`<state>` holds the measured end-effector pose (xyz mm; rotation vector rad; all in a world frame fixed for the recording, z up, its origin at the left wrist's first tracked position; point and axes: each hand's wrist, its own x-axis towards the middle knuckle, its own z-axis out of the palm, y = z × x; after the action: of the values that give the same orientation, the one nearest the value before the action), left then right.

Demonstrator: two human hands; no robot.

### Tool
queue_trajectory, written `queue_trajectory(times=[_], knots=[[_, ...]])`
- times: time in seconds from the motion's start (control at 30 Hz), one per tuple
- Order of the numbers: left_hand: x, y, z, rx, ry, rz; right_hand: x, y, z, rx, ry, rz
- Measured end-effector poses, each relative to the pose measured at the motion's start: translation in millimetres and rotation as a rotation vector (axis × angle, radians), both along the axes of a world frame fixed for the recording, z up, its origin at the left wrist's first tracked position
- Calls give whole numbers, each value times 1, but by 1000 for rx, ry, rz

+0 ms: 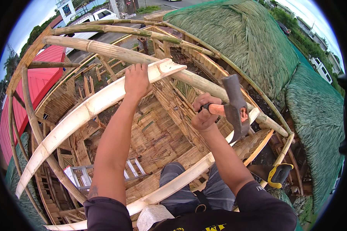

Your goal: The person hammers nails into long bamboo strips to attach them to a bamboo roof frame. They repeatedly position each strip, drive nails with a hammer, and adjust placement to secure the pieces to the underlying structure.

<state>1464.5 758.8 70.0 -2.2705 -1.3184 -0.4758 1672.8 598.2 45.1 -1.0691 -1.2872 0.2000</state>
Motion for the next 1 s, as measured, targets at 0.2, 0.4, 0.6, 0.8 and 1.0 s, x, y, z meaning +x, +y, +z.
queue_trajectory(times=[0.2,0.4,0.6,0.8,1.0], knots=[[1,1,-2,13,-25,-6,8,13,-22,-49,-103,-77],[1,6,-1,53,-37,-28,5,35,-26,-541,-336,-216],[1,1,0,23,-40,-10,-7,36,-21,-329,-236,-164],[2,-1,2,-18,-56,8,-4,29,-21,-31,-125,-145],[1,4,0,8,-25,-3,5,33,-33,-212,-146,-128]])
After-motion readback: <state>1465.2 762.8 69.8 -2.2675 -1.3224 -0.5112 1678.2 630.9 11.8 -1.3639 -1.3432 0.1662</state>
